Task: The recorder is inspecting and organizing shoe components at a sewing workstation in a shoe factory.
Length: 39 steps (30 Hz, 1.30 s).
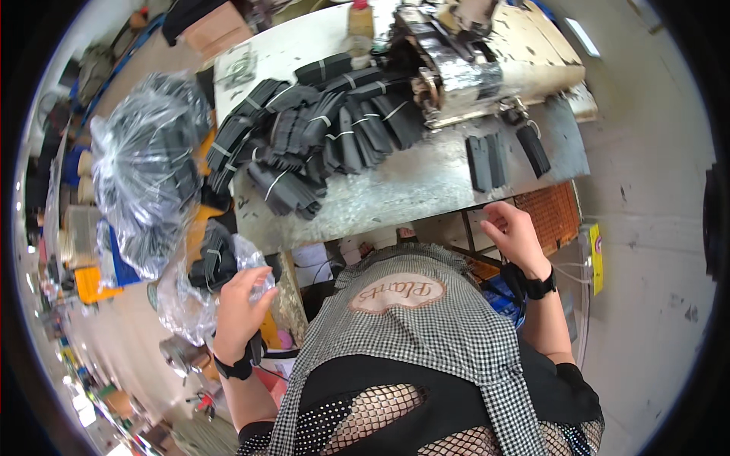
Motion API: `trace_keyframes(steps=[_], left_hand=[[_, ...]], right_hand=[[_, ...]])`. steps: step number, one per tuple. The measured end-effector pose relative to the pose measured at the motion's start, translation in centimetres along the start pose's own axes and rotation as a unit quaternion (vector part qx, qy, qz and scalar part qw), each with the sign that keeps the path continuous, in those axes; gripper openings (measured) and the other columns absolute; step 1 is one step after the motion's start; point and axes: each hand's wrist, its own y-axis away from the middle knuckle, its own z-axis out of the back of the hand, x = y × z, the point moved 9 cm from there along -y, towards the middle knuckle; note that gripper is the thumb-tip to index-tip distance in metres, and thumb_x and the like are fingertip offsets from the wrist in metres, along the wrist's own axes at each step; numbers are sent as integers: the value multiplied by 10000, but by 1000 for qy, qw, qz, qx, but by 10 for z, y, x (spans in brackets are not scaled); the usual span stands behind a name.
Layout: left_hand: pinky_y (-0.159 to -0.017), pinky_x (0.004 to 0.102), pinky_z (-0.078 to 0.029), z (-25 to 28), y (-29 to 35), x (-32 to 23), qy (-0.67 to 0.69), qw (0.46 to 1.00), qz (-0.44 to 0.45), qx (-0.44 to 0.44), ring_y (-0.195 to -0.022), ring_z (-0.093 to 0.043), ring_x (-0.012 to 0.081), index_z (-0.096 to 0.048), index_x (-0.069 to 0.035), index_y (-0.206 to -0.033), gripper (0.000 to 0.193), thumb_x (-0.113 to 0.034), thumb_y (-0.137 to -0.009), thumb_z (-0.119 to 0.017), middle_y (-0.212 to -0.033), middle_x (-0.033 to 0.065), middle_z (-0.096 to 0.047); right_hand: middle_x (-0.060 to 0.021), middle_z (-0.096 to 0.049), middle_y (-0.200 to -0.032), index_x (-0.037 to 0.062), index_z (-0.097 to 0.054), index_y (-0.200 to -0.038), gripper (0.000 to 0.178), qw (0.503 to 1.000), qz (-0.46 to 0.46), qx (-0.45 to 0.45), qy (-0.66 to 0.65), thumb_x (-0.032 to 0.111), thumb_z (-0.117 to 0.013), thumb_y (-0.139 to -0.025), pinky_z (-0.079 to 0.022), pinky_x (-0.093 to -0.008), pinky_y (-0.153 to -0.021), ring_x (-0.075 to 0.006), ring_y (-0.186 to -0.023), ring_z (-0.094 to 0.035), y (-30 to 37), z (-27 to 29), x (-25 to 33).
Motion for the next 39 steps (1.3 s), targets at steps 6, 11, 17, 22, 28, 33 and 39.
trace_keyframes(steps=[6, 11, 17, 22, 28, 33, 39], left_hand=[[-696, 314, -500, -42, -72, -66, 74, 985, -141, 69, -762, -647, 230, -617, -1, -1040, 305, -54, -751, -697, -889, 147, -644], [-707, 284, -511, -99, -123, -127, 131, 972, -158, 112, -774, -659, 196, -625, 9, -1025, 273, -65, -770, -684, -872, 135, -659], [-706, 275, -518, -189, -182, -193, 179, 960, -136, 166, -767, -656, 153, -633, -12, -1027, 253, -103, -797, -685, -832, 106, -676], [-650, 265, -526, -240, -219, -216, 172, 971, -74, 147, -691, -657, 139, -620, 4, -986, 267, -159, -796, -714, -798, 98, -677], [-606, 313, -530, -277, -244, -212, 164, 975, -15, 146, -654, -669, 204, -564, 37, -944, 321, -164, -763, -736, -733, 132, -664], [-517, 263, -534, -288, -245, -211, 171, 967, 27, 189, -602, -646, 140, -495, 36, -991, 305, -65, -792, -702, -737, 101, -636], [-513, 267, -541, -290, -248, -211, 215, 951, 36, 221, -609, -660, 158, -483, 52, -1000, 300, -30, -794, -685, -741, 113, -626]], right_hand=[[-76, -616, -726, -15, -610, -1001, 290, 992, -66, -108, -19, 134, -715, -775, -500, -278, -609, -140, -643, -596, 0, 27, -33], [-103, -600, -809, -22, -610, -1003, 336, 982, -68, -176, -16, 158, -745, -754, -507, -282, -627, -153, -659, -596, -15, 45, -65], [-115, -587, -830, -19, -593, -1020, 373, 984, -48, -171, -19, 172, -757, -744, -501, -294, -607, -165, -644, -597, -47, 60, -96], [-106, -587, -847, -13, -590, -1011, 368, 989, -56, -77, -111, 164, -763, -738, -498, -280, -602, -156, -645, -585, -60, 58, -118], [-103, -582, -807, -1, -593, -1006, 430, 991, -51, -71, -100, 196, -797, -684, -493, -302, -602, -181, -636, -566, -76, 53, -120], [-99, -578, -795, -10, -577, -1015, 472, 987, -90, -100, -83, 202, -811, -665, -488, -310, -595, -182, -634, -566, -74, 49, -121], [-94, -567, -763, -13, -562, -1021, 500, 984, -126, -115, -54, 208, -814, -650, -480, -339, -605, -220, -647, -571, -78, 43, -119]])
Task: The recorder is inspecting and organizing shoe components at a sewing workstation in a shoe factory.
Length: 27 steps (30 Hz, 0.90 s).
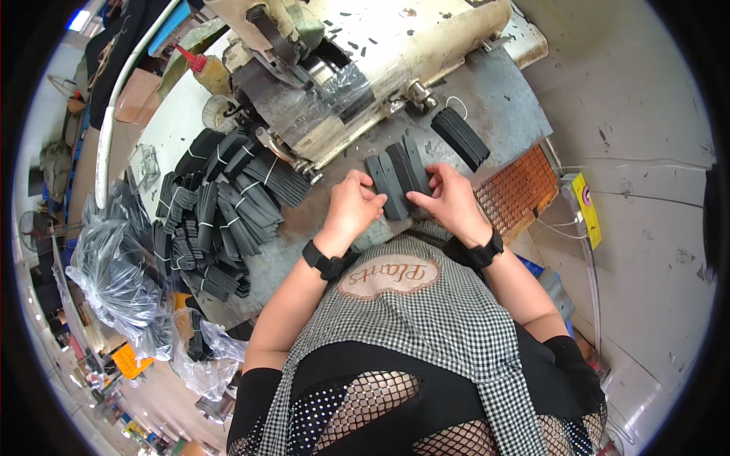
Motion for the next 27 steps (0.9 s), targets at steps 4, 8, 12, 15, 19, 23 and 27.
trace_keyframes(steps=[4, 8, 12, 15, 19, 23, 27], left_hand=[[-513, 268, -544, -2, 1, -3, -3, 1000, 1, 7, -608, -664, 166, -479, 59, -1003, 303, -21, -793, -682, -743, 114, -621], [-515, 271, -549, -3, 1, -4, -12, 1000, 0, 18, -612, -666, 168, -476, 64, -1002, 307, -21, -792, -683, -746, 115, -620], [-512, 270, -549, -3, 0, -5, -10, 1000, -4, 21, -608, -667, 165, -475, 65, -994, 304, -21, -791, -684, -736, 117, -625], [-510, 271, -549, -3, -2, -6, -11, 1000, -11, 24, -604, -667, 163, -474, 63, -986, 301, -18, -788, -687, -728, 118, -631], [-510, 271, -549, -3, -3, -5, -9, 1000, -10, 25, -600, -666, 163, -474, 60, -981, 300, -18, -786, -689, -729, 118, -636], [-509, 271, -544, -3, -5, -2, -5, 999, -13, 30, -595, -665, 163, -474, 56, -982, 303, -21, -786, -692, -728, 119, -639], [-487, 253, -506, 2, 1, -13, -50, 998, -17, 31, -563, -641, 140, -504, 40, -939, 263, -52, -790, -700, -731, 103, -641]], right_hand=[[-98, -562, -756, -4, -549, -996, 463, 999, -29, 4, 22, 190, -800, -658, -474, -355, -628, -249, -685, -579, 6, -5, 4], [-103, -559, -750, 7, -537, -955, 418, 999, -50, -5, 12, 167, -790, -664, -473, -354, -624, -244, -682, -577, 7, -8, -3], [-105, -562, -729, 13, -510, -962, 395, 1000, -7, -24, -19, 121, -764, -678, -473, -360, -609, -248, -647, -572, 5, -9, 6], [-106, -569, -721, 11, -499, -989, 398, 999, -22, -5, -28, 100, -745, -689, -474, -361, -607, -251, -634, -570, 4, -14, 6], [-105, -569, -704, 14, -516, -1014, 389, 999, -31, -6, -30, 91, -731, -699, -477, -361, -610, -257, -634, -573, 2, -15, 5], [-108, -574, -702, 9, -543, -1007, 382, 1000, -21, -9, 6, 97, -739, -692, -480, -350, -615, -250, -631, -575, 3, -15, 2], [-62, -602, -733, -5, -567, -997, 365, 995, -60, 28, -70, 91, -753, -698, -480, -291, -608, -149, -644, -576, 2, -16, -14]])
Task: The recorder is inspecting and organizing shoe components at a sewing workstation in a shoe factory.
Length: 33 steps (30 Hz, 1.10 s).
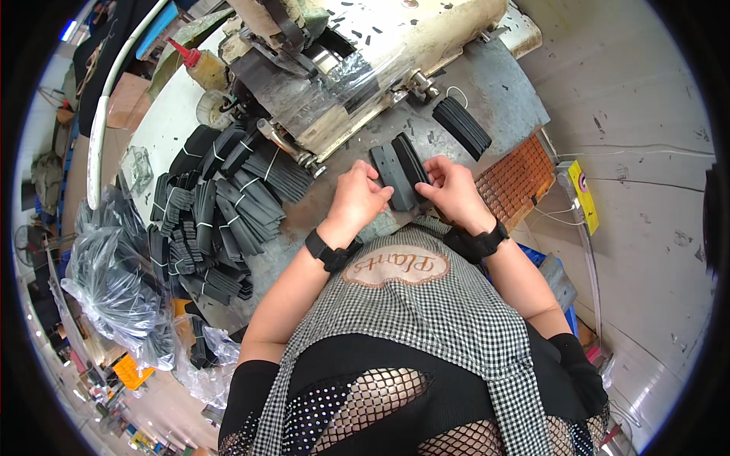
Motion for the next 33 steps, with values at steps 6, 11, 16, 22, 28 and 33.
trace_keyframes(steps=[6, 11, 16, 22, 28, 33], left_hand=[[-531, 256, -499, 5, 6, -18, 155, 984, -81, 38, -629, -630, 121, -580, 69, -998, 307, -143, -815, -706, -781, 110, -653], [-540, 235, -488, -2, 6, -26, 277, 952, -78, 103, -647, -611, 113, -575, 82, -1055, 317, -129, -844, -683, -828, 103, -653], [-553, 228, -482, 0, 9, -28, 310, 941, -63, 117, -651, -602, 107, -575, 87, -1066, 323, -126, -848, -679, -834, 98, -652], [-723, 248, -503, -6, 10, -35, 241, 952, -82, 170, -840, -612, 105, -597, 11, -1107, 279, -161, -891, -634, -951, 43, -651], [-921, 344, -481, -2, 15, -34, 410, 877, -90, 236, -1080, -554, 162, -500, -28, -1227, 329, -133, -924, -569, -1181, 59, -549], [-939, 365, -475, 4, 16, -24, 414, 871, -81, 253, -1080, -567, 196, -469, -16, -1244, 344, -132, -928, -541, -1161, 105, -569]], right_hand=[[7, -624, -838, 14, -582, -1022, 278, 952, -72, 140, -264, 58, -715, -782, -464, -192, -613, -45, -707, -571, 20, 2, 34], [13, -629, -872, 29, -582, -1040, 270, 926, -95, 187, -314, 61, -706, -802, -469, -181, -626, -38, -730, -581, 27, -4, 43], [14, -626, -869, 29, -579, -1020, 243, 927, -90, 185, -315, 56, -697, -809, -474, -188, -625, -39, -734, -581, 28, -8, 42], [-83, -571, -826, 27, -523, -936, 260, 975, 202, -19, 96, 48, -685, -734, -498, -325, -637, -234, -729, -598, 42, 12, 105], [-127, -483, -843, 42, -481, -997, 352, 940, 298, -33, 165, 63, -671, -702, -482, -401, -663, -320, -814, -557, 53, -2, 119], [-117, -510, -871, 30, -519, -1052, 406, 948, 297, 14, 115, 131, -725, -716, -495, -365, -652, -277, -781, -582, 56, -7, 119]])
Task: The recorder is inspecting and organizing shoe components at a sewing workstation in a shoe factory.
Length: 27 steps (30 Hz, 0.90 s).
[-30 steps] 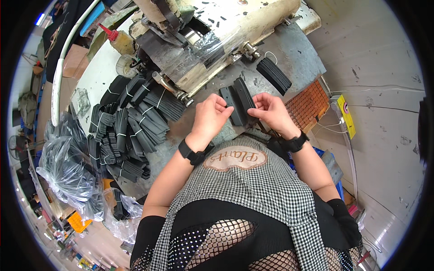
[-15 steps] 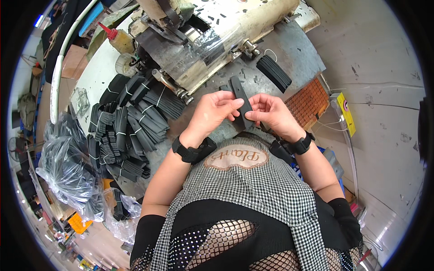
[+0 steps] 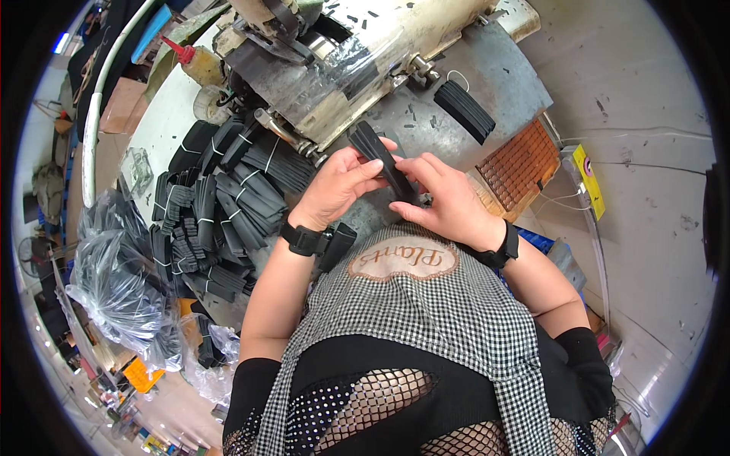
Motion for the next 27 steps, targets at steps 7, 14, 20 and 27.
trace_keyframes(steps=[7, 14, 20, 27], left_hand=[[-956, 395, -466, 11, 7, 4, 39, 999, 0, 0, -1097, -580, 265, -454, 23, -1235, 343, -90, -915, -504, -1150, 187, -591], [-965, 414, -460, 19, 10, 9, 58, 998, -4, -3, -1095, -581, 285, -456, 40, -1234, 352, -66, -901, -493, -1145, 197, -593], [-952, 420, -481, 26, 14, 18, 70, 997, 8, -28, -1082, -589, 309, -439, 59, -1250, 375, -47, -895, -496, -1138, 210, -594], [-940, 408, -490, 22, 14, 15, 69, 997, 6, -22, -1072, -595, 295, -406, 50, -1273, 413, -41, -887, -520, -1145, 205, -587]], right_hand=[[-53, -588, -687, -15, -603, -922, 298, 959, -235, -47, -150, 172, -753, -744, -467, -269, -558, -123, -602, -557, 11, -11, -89], [-87, -612, -700, -12, -613, -927, 322, 965, -255, 1, -56, 172, -763, -710, -488, -309, -591, -182, -628, -593, 7, -36, -105], [-38, -581, -672, -14, -616, -909, 266, 954, -285, 38, -83, 131, -754, -734, -461, -266, -561, -106, -597, -535, 6, -41, -105], [-31, -591, -693, -11, -611, -912, 227, 955, -277, 8, -108, 75, -733, -741, -470, -250, -579, -93, -614, -544, 8, -39, -104]])
